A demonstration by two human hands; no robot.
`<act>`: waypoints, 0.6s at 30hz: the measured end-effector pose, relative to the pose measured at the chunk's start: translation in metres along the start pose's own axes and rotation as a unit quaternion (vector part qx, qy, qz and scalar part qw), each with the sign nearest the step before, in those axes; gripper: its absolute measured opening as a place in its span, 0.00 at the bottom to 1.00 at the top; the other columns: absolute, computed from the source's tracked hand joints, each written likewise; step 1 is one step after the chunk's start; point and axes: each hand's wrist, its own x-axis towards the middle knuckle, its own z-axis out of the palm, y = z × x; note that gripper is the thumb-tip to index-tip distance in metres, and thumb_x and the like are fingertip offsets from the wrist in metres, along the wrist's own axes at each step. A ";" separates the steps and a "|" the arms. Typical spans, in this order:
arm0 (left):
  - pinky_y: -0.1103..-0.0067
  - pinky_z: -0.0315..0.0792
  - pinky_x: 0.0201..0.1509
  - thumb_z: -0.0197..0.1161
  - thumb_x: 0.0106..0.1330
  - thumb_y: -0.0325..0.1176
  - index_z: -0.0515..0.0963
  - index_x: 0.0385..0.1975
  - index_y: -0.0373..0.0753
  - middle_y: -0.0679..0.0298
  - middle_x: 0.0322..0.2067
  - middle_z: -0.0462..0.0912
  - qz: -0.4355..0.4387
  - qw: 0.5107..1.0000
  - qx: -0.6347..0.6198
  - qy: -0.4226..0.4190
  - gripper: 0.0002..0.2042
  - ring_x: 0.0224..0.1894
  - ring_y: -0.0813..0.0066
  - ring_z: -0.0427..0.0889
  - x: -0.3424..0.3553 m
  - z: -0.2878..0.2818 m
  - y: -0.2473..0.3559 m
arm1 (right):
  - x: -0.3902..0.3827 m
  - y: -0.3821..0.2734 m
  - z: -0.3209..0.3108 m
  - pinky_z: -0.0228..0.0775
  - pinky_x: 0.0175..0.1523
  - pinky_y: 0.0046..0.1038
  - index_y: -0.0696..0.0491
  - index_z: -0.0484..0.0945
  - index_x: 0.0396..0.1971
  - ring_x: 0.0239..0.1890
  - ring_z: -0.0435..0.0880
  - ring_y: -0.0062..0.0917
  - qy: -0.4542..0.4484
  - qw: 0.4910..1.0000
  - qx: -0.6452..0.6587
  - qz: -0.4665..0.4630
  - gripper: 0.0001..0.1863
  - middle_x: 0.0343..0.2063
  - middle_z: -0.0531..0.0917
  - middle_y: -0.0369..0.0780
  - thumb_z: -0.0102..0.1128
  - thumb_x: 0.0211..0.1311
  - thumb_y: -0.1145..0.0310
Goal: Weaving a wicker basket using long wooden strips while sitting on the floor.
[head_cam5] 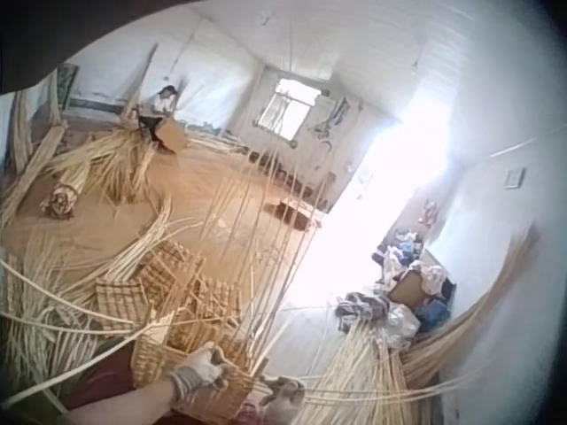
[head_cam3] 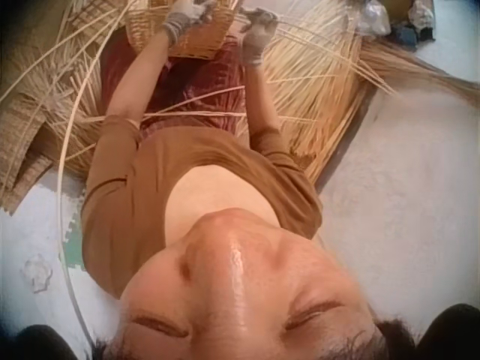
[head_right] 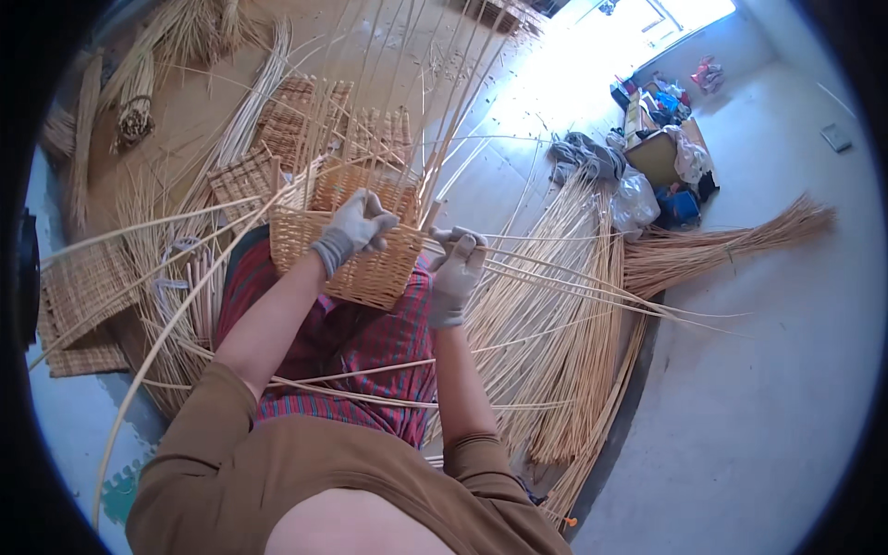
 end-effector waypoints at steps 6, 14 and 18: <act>0.76 0.61 0.09 0.80 0.55 0.31 0.62 0.23 0.44 0.69 0.14 0.66 -0.031 0.997 0.018 0.062 0.24 0.09 0.77 0.66 0.006 0.009 0.004 | -0.032 -0.018 0.016 0.74 0.53 0.32 0.56 0.76 0.41 0.41 0.84 0.35 -0.138 0.986 -0.041 -0.085 0.11 0.36 0.86 0.38 0.47 0.78 0.65; 0.59 0.57 0.73 0.69 0.62 0.39 0.72 0.62 0.41 0.59 0.55 0.80 0.469 0.760 0.427 0.142 0.28 0.63 0.61 0.73 -0.051 -0.005 0.007 | -0.011 -0.072 -0.019 0.78 0.30 0.28 0.56 0.81 0.44 0.35 0.90 0.32 -0.116 0.930 -0.340 0.072 0.20 0.34 0.89 0.44 0.48 0.77 0.54; 0.54 0.49 0.75 0.68 0.59 0.48 0.72 0.61 0.45 0.64 0.53 0.79 0.368 0.687 0.621 0.077 0.30 0.60 0.63 0.75 -0.024 0.008 -0.032 | 0.047 -0.033 0.006 0.78 0.43 0.39 0.51 0.81 0.49 0.37 0.87 0.43 -0.053 0.729 -0.558 -0.393 0.13 0.36 0.88 0.45 0.53 0.72 0.63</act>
